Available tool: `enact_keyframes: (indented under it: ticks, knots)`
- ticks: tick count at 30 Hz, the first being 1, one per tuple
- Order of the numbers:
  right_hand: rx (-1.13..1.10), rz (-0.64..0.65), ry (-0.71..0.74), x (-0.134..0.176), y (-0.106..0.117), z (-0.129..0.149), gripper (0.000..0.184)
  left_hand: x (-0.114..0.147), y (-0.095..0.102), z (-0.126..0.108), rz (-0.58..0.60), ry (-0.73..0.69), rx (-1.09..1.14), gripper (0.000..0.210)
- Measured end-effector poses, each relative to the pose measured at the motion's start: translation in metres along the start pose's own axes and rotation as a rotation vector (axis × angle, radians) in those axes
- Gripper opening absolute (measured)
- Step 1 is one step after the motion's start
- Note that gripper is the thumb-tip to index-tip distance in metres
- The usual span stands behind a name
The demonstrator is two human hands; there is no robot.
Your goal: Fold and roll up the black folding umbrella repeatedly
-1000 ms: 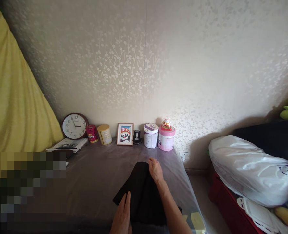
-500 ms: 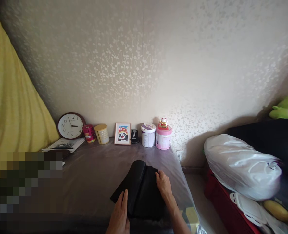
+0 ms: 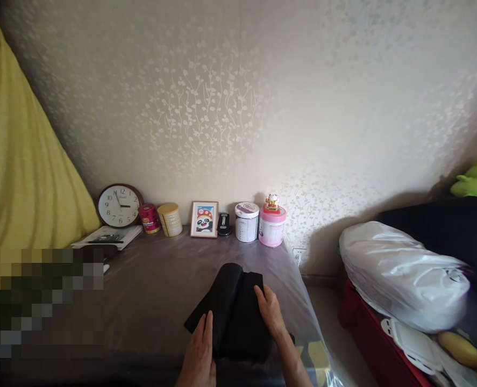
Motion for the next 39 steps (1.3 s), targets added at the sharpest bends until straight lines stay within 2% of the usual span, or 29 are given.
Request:
enact_keyframes:
  ticks: [5,10,16,19,22,27,30,33,36,39]
  knots:
    - [-0.189,0.08,0.03,-0.003,-0.016,0.029,0.046,-0.001,-0.005,0.001,0.048,0.028,-0.005,0.092]
    - [-0.242,0.09,0.07,-0.009,-0.04,0.048,0.051,-0.003,-0.005,0.001,0.015,0.007,-0.005,0.095]
    - [-0.225,0.089,0.114,-0.016,-0.071,0.047,0.047,-0.001,0.007,-0.001,0.074,-0.007,0.006,0.09]
    - [-0.154,0.096,0.111,-0.023,-0.087,0.04,0.041,0.0,0.016,-0.002,0.092,0.01,-0.025,0.088]
    - [-0.035,0.11,0.094,-0.027,-0.102,0.034,0.036,0.0,0.014,-0.001,0.111,0.0,-0.058,0.082]
    - [0.193,0.188,0.012,-0.026,-0.12,0.03,0.033,-0.002,0.003,0.007,0.026,-0.024,-0.044,0.078]
    - [0.246,0.249,0.006,-0.022,-0.125,0.035,0.033,-0.002,-0.01,0.013,0.048,-0.009,-0.05,0.07]
    - [0.293,0.296,0.025,-0.018,-0.127,0.043,0.031,0.001,-0.017,0.021,-0.022,0.009,-0.077,0.062]
    - [0.273,0.394,0.031,-0.01,-0.133,0.048,0.028,0.009,-0.017,0.029,-0.137,0.043,-0.11,0.058]
    - [0.246,0.464,0.078,-0.002,-0.137,0.053,0.022,0.014,-0.006,0.031,-0.22,0.074,-0.113,0.051]
Point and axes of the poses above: each hand's wrist, its own x-axis away from the middle knuckle, its own y-axis out of the back of the hand, z = x × y, the point moved 7 cm from there along -x, towards the middle knuckle, and after that the axes turned 14 degrees about -x, right-handed, at the moved point
